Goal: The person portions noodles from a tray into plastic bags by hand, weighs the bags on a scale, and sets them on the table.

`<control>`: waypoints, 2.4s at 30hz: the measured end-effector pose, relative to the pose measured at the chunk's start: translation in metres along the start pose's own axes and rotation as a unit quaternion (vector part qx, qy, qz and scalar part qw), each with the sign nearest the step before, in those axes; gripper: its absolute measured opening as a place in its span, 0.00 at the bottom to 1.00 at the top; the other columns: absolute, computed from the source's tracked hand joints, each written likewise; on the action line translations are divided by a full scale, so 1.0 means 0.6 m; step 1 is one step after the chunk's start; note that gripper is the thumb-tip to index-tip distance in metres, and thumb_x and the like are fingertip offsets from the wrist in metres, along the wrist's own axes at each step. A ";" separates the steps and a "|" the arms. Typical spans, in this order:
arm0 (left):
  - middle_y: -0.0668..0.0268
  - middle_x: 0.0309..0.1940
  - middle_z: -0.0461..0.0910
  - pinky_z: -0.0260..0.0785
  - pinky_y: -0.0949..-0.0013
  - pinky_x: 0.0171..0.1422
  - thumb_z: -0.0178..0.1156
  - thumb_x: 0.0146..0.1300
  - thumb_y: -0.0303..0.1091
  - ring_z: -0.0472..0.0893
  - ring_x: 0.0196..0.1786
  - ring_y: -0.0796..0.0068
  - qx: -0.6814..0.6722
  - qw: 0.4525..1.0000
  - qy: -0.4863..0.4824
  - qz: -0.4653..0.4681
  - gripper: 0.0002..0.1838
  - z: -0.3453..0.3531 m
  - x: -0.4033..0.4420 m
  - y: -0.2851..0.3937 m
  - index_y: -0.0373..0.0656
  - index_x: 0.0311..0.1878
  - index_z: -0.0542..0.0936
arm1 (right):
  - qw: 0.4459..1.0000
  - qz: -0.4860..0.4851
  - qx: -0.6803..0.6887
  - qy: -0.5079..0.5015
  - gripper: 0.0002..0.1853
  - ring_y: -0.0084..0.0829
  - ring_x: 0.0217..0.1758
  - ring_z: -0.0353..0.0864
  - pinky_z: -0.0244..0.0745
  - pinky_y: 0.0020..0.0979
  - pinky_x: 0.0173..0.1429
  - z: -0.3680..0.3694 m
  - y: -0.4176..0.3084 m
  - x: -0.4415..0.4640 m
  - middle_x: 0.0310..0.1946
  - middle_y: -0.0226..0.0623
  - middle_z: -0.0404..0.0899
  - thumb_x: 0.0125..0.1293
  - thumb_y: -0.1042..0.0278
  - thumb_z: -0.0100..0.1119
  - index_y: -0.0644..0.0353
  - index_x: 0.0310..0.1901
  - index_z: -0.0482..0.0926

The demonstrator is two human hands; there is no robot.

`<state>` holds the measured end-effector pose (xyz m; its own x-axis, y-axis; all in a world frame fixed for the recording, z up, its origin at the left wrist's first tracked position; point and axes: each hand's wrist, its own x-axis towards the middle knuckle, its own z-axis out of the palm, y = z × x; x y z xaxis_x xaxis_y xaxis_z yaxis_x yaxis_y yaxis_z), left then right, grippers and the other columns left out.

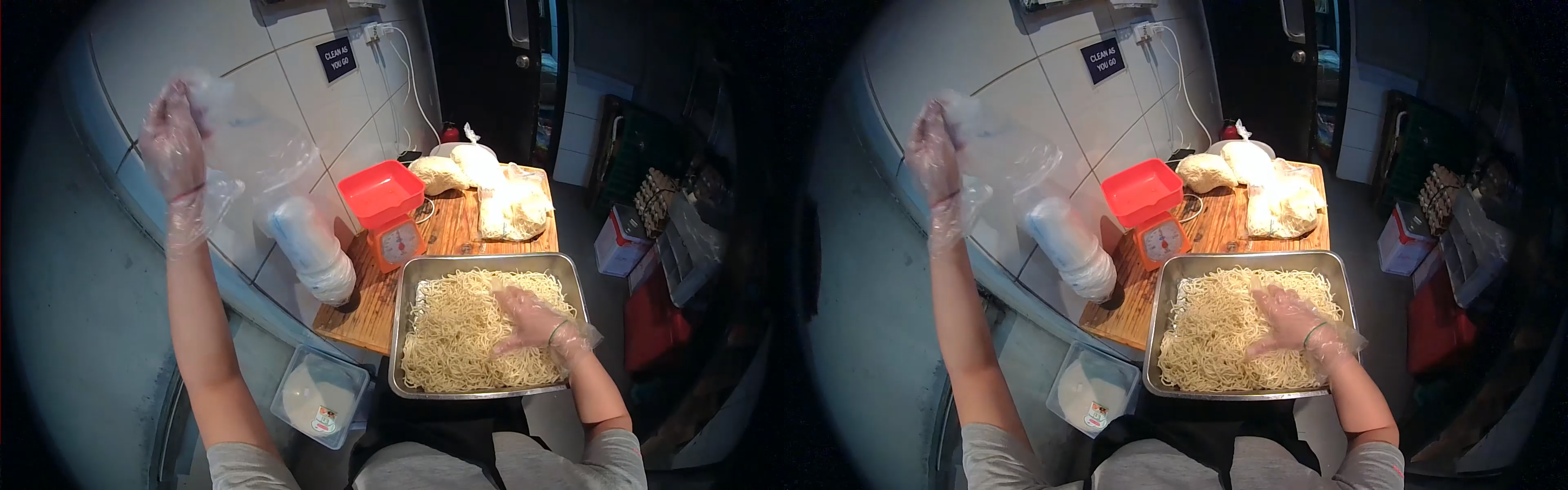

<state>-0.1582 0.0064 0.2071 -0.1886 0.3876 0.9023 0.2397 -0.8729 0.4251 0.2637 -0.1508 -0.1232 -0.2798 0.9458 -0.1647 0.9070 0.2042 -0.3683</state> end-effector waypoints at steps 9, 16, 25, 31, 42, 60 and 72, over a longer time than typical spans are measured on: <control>0.63 0.54 0.80 0.70 0.70 0.63 0.57 0.74 0.40 0.78 0.56 0.76 0.003 0.909 -0.269 -0.319 0.19 0.217 -0.253 -0.021 0.35 0.59 0.78 | 0.870 -0.244 0.183 0.387 0.54 0.46 0.73 0.66 0.67 0.43 0.71 -0.116 -0.155 0.000 0.71 0.51 0.63 0.50 0.49 0.80 0.62 0.73 0.59; 0.52 0.65 0.72 0.68 0.60 0.68 0.63 0.63 0.35 0.73 0.67 0.61 0.083 0.944 -0.195 -0.252 0.25 0.240 -0.346 0.063 0.36 0.62 0.74 | 0.881 -0.010 0.219 0.420 0.12 0.34 0.31 0.85 0.77 0.31 0.37 -0.119 -0.110 0.053 0.30 0.44 0.83 0.62 0.72 0.64 0.64 0.46 0.76; 0.47 0.64 0.71 0.75 0.53 0.57 0.59 0.55 0.26 0.80 0.51 0.44 0.231 0.849 -0.463 -0.109 0.17 0.168 -0.487 -0.025 0.44 0.50 0.80 | 0.947 -0.069 0.201 0.241 0.24 0.44 0.43 0.87 0.79 0.44 0.47 -0.171 -0.148 0.049 0.34 0.50 0.83 0.57 0.69 0.68 0.60 0.55 0.74; 0.41 0.56 0.75 0.73 0.50 0.58 0.58 0.60 0.28 0.78 0.53 0.40 0.153 0.927 -0.328 -0.096 0.23 0.137 -0.597 -0.121 0.32 0.59 0.73 | 0.983 -0.086 -0.145 -0.070 0.61 0.57 0.70 0.68 0.69 0.46 0.70 -0.060 -0.149 0.069 0.73 0.50 0.61 0.43 0.41 0.80 0.49 0.76 0.53; 0.40 0.43 0.80 0.75 0.50 0.50 0.59 0.62 0.35 0.81 0.43 0.40 0.171 0.923 -0.317 -0.135 0.21 0.136 -0.622 -0.128 0.30 0.54 0.78 | 0.985 -0.171 0.029 0.023 0.20 0.41 0.54 0.82 0.77 0.40 0.61 -0.036 -0.143 0.084 0.46 0.39 0.82 0.53 0.65 0.69 0.51 0.50 0.83; 0.43 0.45 0.80 0.74 0.51 0.53 0.61 0.63 0.37 0.81 0.47 0.41 0.205 0.915 -0.308 -0.158 0.23 0.134 -0.631 -0.129 0.32 0.56 0.77 | 0.924 -0.201 0.240 0.220 0.20 0.32 0.49 0.85 0.79 0.36 0.60 -0.379 -0.171 -0.028 0.43 0.40 0.84 0.52 0.84 0.47 0.63 0.43 0.85; 0.42 0.50 0.79 0.74 0.51 0.56 0.60 0.62 0.34 0.80 0.49 0.42 0.190 0.927 -0.300 -0.122 0.25 0.134 -0.626 -0.123 0.32 0.60 0.75 | 0.942 -0.133 0.241 0.191 0.14 0.28 0.45 0.86 0.82 0.34 0.54 -0.321 -0.120 0.000 0.41 0.34 0.86 0.56 0.81 0.60 0.58 0.43 0.86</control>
<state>-0.0284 -0.0507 -0.1573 0.2547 0.7540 0.6055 0.5989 -0.6145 0.5134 0.2589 -0.1170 0.0799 -0.2588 0.9183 0.2997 0.5471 0.3951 -0.7380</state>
